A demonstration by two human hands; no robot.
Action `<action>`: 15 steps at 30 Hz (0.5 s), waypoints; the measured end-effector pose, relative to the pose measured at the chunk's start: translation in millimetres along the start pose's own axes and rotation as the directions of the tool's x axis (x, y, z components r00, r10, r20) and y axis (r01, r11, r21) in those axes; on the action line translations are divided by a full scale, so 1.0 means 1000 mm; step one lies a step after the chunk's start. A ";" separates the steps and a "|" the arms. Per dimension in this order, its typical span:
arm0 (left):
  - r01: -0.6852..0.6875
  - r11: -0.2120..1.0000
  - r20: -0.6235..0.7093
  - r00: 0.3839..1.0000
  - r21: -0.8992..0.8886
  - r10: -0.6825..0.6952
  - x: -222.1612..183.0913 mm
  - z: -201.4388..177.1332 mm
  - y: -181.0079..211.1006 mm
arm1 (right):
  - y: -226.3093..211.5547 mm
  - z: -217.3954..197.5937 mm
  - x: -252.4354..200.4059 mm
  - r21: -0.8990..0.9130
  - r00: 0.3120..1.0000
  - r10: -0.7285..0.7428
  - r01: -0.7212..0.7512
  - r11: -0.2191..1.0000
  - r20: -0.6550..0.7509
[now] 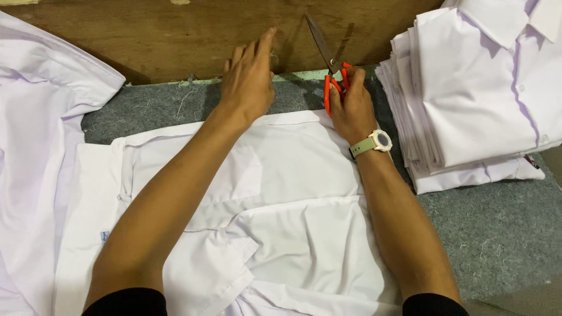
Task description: Trimming excess threads from white shirts using scissors
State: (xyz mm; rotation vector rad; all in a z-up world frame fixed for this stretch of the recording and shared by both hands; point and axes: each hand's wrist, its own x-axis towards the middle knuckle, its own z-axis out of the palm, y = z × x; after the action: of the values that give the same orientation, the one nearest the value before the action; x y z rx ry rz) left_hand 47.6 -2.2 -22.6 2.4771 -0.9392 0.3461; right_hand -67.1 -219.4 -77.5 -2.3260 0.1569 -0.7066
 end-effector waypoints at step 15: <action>-0.287 0.957 0.541 0.812 0.045 0.218 -0.086 -0.021 0.035 | 0.004 -0.002 0.001 -0.033 1.000 -0.019 0.020 0.999 0.007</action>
State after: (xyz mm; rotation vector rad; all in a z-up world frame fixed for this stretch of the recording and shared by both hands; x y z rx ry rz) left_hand -40.5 32.7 -26.0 2.6141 -1.5217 -0.2337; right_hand -67.1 -223.7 -78.8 -2.3645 0.1441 -0.7105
